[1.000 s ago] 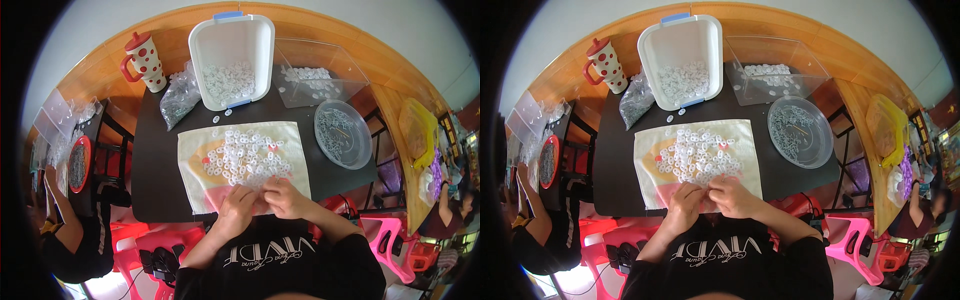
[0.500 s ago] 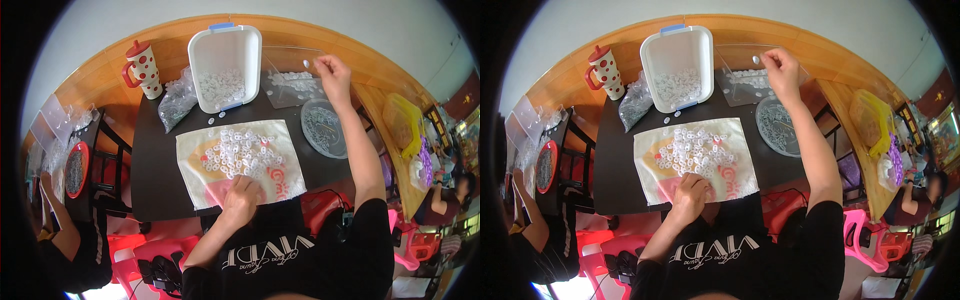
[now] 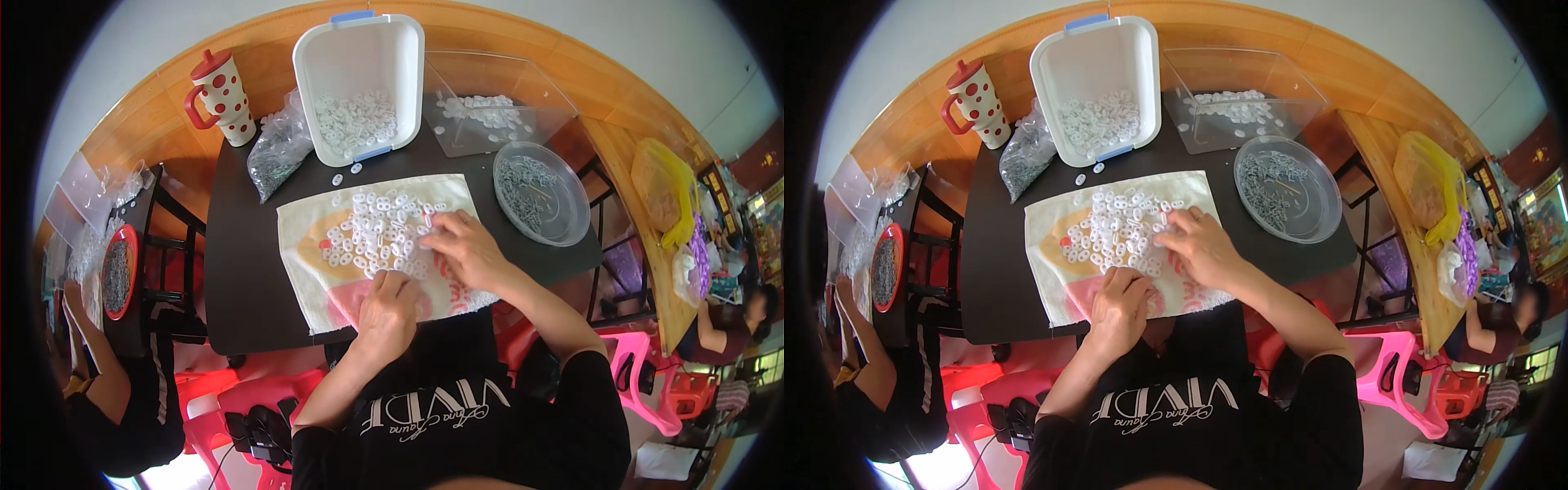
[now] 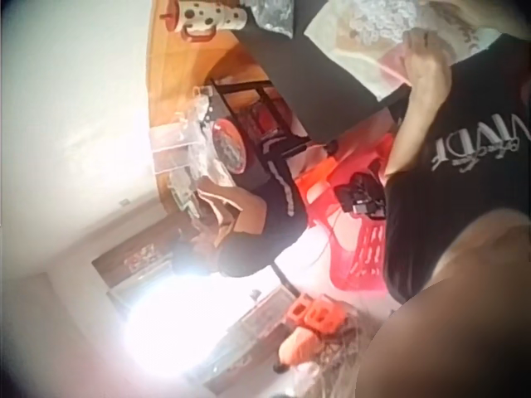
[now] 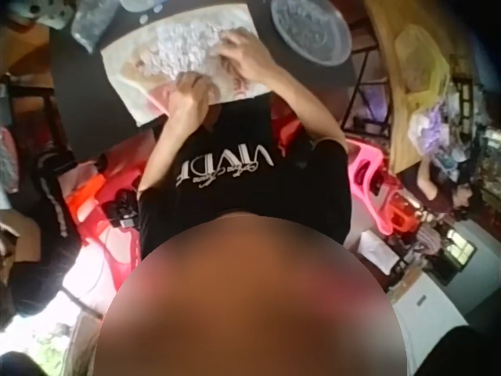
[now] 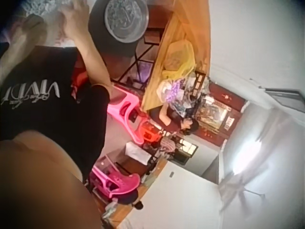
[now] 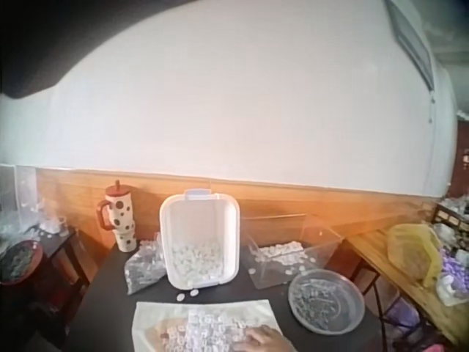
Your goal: The recorder is sorting and inspecting white plastic rings and components on a work table.
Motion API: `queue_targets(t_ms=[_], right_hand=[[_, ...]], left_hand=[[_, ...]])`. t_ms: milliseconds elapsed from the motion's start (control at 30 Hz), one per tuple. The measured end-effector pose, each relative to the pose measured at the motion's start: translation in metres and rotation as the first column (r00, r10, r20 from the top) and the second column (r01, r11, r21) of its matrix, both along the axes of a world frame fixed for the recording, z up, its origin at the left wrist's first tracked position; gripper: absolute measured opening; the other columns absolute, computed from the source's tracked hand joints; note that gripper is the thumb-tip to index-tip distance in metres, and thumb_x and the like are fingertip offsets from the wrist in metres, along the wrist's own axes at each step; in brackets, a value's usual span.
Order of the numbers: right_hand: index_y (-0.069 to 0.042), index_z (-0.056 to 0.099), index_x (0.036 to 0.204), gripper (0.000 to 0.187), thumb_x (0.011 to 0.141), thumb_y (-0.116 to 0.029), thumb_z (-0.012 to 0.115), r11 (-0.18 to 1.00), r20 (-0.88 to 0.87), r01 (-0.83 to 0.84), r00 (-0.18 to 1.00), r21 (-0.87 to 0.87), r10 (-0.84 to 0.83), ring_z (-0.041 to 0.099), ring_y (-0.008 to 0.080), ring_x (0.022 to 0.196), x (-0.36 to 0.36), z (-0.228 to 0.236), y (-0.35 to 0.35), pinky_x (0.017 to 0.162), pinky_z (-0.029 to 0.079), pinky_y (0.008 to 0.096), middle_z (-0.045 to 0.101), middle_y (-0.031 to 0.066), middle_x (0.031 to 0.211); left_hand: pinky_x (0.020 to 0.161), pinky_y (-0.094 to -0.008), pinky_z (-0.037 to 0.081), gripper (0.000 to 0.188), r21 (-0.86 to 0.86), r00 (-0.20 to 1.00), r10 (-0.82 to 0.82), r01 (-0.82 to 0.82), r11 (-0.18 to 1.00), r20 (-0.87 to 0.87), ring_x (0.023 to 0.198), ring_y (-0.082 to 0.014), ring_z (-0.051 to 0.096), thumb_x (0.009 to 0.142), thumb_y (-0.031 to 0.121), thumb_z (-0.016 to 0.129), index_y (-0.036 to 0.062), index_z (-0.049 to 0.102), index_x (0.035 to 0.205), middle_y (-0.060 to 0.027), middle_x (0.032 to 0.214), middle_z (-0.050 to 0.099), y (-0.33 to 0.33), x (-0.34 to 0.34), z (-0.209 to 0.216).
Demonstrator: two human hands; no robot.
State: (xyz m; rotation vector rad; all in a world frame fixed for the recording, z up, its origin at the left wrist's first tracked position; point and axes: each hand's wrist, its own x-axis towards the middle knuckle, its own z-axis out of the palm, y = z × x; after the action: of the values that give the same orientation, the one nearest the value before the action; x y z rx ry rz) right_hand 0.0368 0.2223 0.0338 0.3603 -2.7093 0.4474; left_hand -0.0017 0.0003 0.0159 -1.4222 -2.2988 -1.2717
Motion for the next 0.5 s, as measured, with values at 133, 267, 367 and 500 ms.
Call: queue_targets(t_ms=[133, 267, 367, 500], right_hand=[[-0.007, 0.073, 0.102, 0.032, 0.072, 0.003, 0.069, 0.996, -0.052, -0.022, 0.998, -0.090, 0.018, 0.060, 0.0329, 0.098, 0.000, 0.005, 0.017, 0.082, 0.052, 0.0406, 0.062, 0.0111, 0.111], [-0.004, 0.071, 0.102, 0.025, 0.078, 0.002, 0.070, 0.980, -0.024, -0.056, 0.998, -0.192, 0.053, 0.060, 0.0335, 0.099, 0.004, 0.001, 0.011, 0.085, 0.051, 0.0417, 0.062, 0.0129, 0.112], [-0.005, 0.071, 0.104, 0.024, 0.080, 0.000, 0.069, 0.998, -0.074, -0.048, 0.996, -0.051, 0.044, 0.059, 0.0350, 0.099, -0.004, 0.005, 0.001, 0.084, 0.050, 0.0427, 0.061, 0.0149, 0.113], [-0.007, 0.072, 0.106, 0.025, 0.081, -0.002, 0.067, 0.999, 0.012, -0.040, 0.999, -0.022, 0.040, 0.056, 0.0353, 0.105, -0.034, 0.011, -0.014, 0.087, 0.048, 0.0438, 0.060, 0.0158, 0.116]], left_hand=[[0.071, -0.0418, 0.052, 0.024, -0.023, 1.000, -0.004, 0.004, 1.000, 0.006, 0.086, -0.0336, 0.060, 0.071, -0.008, 0.066, -0.0012, 0.068, 0.094, -0.0132, 0.094, 0.062, -0.002, 0.002, 0.003], [0.072, -0.0428, 0.051, 0.023, -0.054, 0.999, -0.024, 0.026, 0.998, 0.031, 0.085, -0.0345, 0.060, 0.072, -0.007, 0.067, -0.0015, 0.067, 0.094, -0.0138, 0.093, 0.061, -0.006, 0.003, 0.007], [0.072, -0.0425, 0.051, 0.022, -0.059, 0.998, -0.029, 0.032, 0.998, 0.051, 0.084, -0.0347, 0.060, 0.073, -0.007, 0.068, -0.0017, 0.067, 0.094, -0.0139, 0.093, 0.062, -0.005, 0.005, 0.011], [0.072, -0.0424, 0.051, 0.023, -0.065, 0.999, -0.013, 0.016, 0.998, 0.038, 0.084, -0.0348, 0.060, 0.072, -0.007, 0.068, -0.0019, 0.068, 0.095, -0.0140, 0.093, 0.062, -0.002, 0.005, 0.008]])
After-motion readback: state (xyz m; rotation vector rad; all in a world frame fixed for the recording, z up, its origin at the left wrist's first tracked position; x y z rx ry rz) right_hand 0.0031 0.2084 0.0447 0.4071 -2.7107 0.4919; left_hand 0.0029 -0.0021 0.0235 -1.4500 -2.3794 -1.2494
